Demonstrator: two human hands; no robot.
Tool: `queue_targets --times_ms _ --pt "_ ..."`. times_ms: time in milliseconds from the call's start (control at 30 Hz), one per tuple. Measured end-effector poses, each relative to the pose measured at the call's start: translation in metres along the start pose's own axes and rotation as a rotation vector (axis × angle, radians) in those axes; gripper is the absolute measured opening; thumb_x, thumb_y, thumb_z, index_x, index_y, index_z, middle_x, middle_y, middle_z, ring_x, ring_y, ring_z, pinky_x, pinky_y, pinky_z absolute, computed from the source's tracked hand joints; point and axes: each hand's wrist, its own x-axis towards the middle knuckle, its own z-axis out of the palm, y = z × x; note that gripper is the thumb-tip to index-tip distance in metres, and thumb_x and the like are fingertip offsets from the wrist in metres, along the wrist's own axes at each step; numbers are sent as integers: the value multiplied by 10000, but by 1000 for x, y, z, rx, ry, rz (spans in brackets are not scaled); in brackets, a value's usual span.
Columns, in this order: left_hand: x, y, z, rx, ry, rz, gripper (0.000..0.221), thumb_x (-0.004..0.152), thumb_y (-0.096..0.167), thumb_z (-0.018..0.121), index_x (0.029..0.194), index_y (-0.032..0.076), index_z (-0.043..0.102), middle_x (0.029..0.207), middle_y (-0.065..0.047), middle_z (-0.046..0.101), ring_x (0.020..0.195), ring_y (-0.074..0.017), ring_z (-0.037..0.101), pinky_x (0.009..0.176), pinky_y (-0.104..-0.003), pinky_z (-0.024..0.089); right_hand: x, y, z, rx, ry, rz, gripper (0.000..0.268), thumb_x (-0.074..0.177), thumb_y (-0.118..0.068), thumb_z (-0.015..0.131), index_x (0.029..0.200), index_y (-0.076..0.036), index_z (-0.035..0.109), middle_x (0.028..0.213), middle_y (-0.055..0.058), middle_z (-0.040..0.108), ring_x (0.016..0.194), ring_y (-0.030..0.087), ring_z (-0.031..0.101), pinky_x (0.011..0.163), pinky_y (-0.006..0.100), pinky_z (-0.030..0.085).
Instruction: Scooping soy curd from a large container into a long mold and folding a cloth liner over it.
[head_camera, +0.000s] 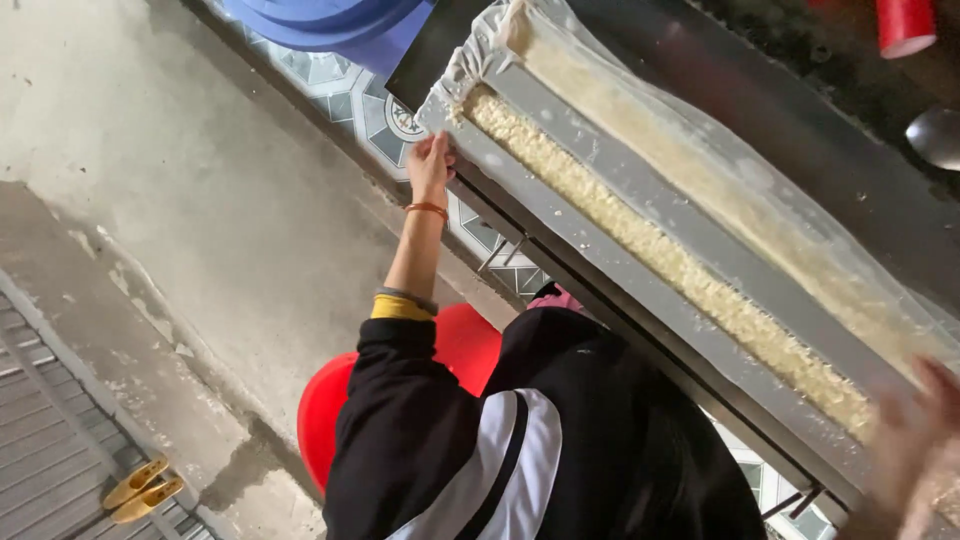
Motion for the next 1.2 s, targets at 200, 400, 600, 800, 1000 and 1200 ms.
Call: queue_targets --times_ms 200,400,600,800,1000,1200 --pt "11 3 -10 -241 -31 -95 429 885 302 828 1139 27 619 896 -95 678 698 -161 660 567 -280 590 38 -161 130 59 -5 -83 338 941 -25 755 1273 11 707 1200 235 704 1078 423 688 984 479 508" --pt "-8 118 -18 -27 -501 633 147 965 155 777 972 35 693 809 -111 689 721 -137 672 630 -280 620 52 -238 180 -288 -14 -206 396 826 -460 809 1157 -254 741 1092 11 667 971 220 654 914 426 414" --pt "13 164 3 530 -527 1300 230 776 61 924 904 209 803 867 60 730 818 -170 736 785 -293 586 75 -253 193 -336 103 -134 578 823 -516 797 1266 -168 667 1183 65 566 1017 266 604 891 455 423" --pt "35 150 31 522 -392 1229 127 863 104 897 886 133 776 789 -56 737 730 -272 722 672 -357 562 38 -143 227 -343 -73 -9 137 947 -381 709 945 -252 662 974 -31 520 902 174 614 764 313 466" --pt "41 160 29 532 -458 1016 150 911 150 894 923 65 771 840 -135 741 781 -310 755 695 -353 598 92 -213 186 -243 -46 -106 162 991 -305 702 894 -182 664 841 26 595 747 209 640 691 320 498" --pt "37 169 -2 622 -574 953 142 986 225 843 951 101 784 878 -104 733 878 -324 738 798 -394 575 84 -235 175 -142 -40 -40 77 995 -249 680 952 -185 684 855 -14 610 776 209 684 684 290 517"
